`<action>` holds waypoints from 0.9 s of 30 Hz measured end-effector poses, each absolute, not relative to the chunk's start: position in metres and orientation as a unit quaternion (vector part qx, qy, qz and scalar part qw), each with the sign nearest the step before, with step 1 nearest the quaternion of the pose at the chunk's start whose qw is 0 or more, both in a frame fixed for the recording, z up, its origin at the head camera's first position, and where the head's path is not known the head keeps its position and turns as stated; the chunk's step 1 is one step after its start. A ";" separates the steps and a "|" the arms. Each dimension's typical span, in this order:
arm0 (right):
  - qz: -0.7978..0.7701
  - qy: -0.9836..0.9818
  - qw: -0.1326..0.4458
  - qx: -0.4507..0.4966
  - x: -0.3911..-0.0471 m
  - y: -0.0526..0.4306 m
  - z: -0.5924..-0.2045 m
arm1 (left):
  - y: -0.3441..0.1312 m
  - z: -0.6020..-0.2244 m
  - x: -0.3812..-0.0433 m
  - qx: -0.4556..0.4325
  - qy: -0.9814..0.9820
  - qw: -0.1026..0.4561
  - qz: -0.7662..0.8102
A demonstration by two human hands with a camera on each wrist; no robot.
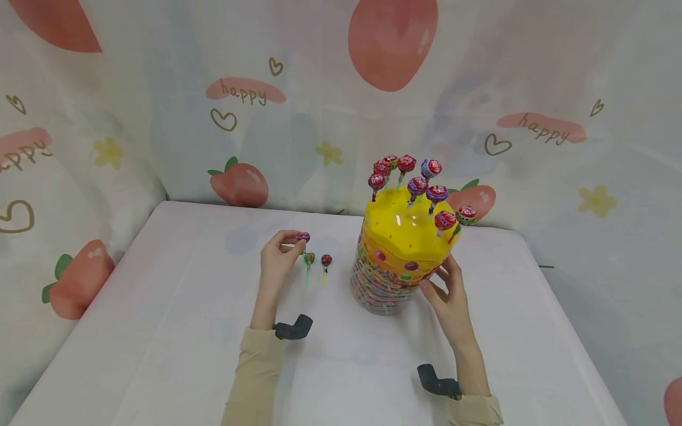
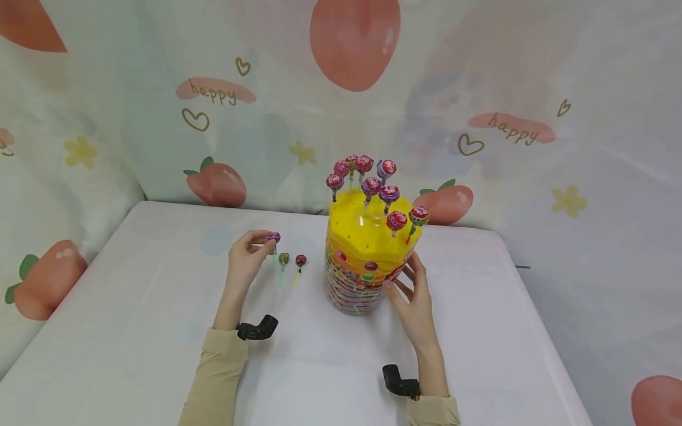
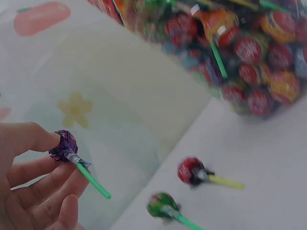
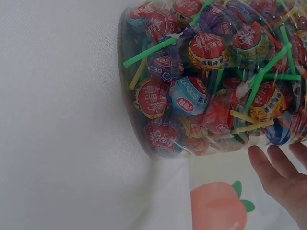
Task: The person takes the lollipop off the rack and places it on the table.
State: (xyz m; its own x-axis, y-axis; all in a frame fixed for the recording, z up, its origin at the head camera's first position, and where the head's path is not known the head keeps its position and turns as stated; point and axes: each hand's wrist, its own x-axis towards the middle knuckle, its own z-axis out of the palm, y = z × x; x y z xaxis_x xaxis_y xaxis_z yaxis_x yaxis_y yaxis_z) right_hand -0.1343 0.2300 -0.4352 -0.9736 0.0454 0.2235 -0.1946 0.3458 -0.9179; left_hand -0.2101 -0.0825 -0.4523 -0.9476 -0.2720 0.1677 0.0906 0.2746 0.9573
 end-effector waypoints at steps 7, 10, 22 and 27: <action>0.569 -0.814 0.104 0.040 -0.135 0.230 -0.437 | -0.093 -0.475 -0.216 0.103 -0.798 0.122 -0.580; 0.570 -0.814 0.102 0.038 -0.135 0.230 -0.437 | -0.096 -0.484 -0.218 0.117 -0.807 0.108 -0.569; 0.566 -0.818 0.100 0.037 -0.135 0.230 -0.437 | -0.104 -0.501 -0.223 0.141 -0.829 0.097 -0.533; 0.566 -0.817 0.100 0.036 -0.135 0.230 -0.437 | -0.103 -0.502 -0.223 0.148 -0.837 0.092 -0.519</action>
State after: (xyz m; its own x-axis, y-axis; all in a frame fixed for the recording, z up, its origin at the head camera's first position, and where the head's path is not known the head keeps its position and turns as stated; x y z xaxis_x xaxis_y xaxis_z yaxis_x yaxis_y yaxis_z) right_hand -0.1353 0.2303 -0.4375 -0.9773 0.0548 0.2047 -0.1724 0.3562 -0.9184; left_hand -0.2233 -0.1031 -0.5016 -0.9391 -0.3435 -0.0004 -0.1528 0.4164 0.8962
